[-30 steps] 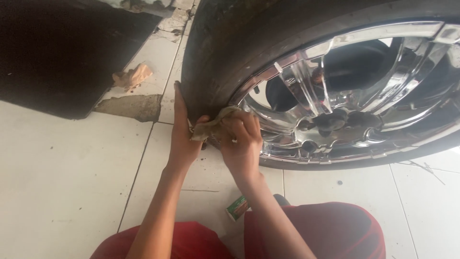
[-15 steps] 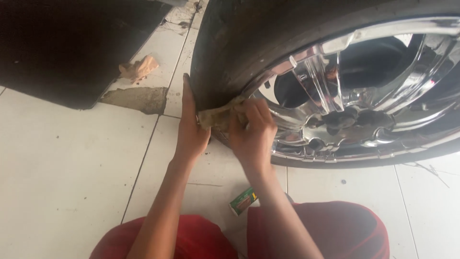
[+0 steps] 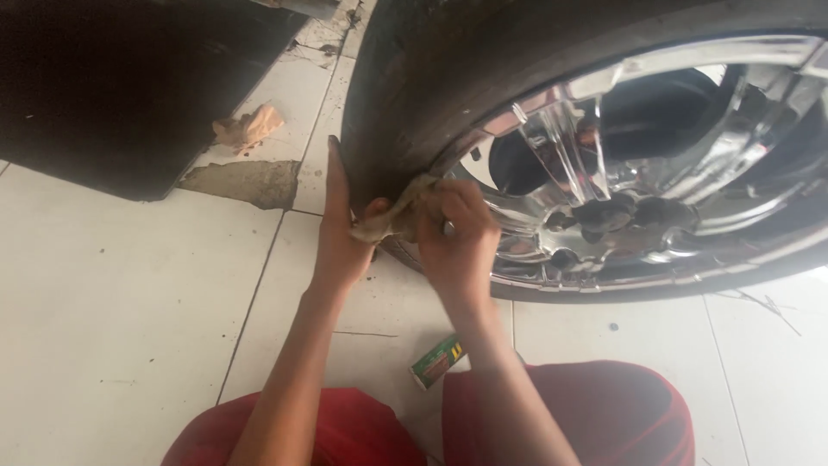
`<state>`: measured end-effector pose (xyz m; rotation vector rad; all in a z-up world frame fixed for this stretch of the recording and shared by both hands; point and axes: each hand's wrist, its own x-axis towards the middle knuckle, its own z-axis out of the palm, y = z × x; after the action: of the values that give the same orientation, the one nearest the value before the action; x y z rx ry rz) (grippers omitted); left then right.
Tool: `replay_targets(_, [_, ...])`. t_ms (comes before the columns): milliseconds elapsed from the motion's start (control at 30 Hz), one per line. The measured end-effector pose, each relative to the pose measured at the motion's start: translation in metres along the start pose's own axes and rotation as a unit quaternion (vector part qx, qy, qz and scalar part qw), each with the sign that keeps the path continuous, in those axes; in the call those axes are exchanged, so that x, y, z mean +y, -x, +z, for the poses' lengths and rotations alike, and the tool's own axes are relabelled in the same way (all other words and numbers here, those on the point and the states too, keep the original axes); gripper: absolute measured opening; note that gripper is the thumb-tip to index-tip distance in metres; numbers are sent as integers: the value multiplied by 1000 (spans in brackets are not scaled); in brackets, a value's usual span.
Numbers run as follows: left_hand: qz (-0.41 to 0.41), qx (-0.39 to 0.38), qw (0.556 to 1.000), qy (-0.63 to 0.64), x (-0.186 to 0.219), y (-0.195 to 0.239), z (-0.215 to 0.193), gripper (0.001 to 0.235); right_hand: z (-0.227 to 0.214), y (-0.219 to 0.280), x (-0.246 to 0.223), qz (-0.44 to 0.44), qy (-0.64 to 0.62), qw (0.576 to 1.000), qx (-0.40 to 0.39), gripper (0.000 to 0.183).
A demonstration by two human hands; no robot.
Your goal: The person sits on the floor and cleans a chrome car wheel. They apply a cleaning paste from a tube onto a cloth and wipe the wheel's surface and rim, then rub the tire sidewall with the cloth.
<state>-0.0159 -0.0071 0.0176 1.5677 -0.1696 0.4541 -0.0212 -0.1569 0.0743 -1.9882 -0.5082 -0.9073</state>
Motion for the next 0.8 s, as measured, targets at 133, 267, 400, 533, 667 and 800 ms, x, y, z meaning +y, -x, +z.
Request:
replay_targets(133, [108,25,986,-123,-23,0,-1,84,-62,-46,-25,-83,124,983,105,21])
replay_targets(267, [89,22,986,-141,-21,-5,-1,82,-42,-67,-9,-109,169,967,154,30])
replay_targets(400, [85,21,988,-124,-24,-4,-1,83,-4,-33,14,-114,89,978,149,40])
replay_targets(533, [61,17,993,-96,-20,-2,1,85,2,-12,15,-83,42,991,92,42])
replay_targets(667, [91,16,990,-107,-21,-4,1,85,0,-5,16,-84,37,994,64,34])
replay_targets(800, [91,16,992,-90,-21,-3,0,82,7,-9,17,67,-156,984,62,27])
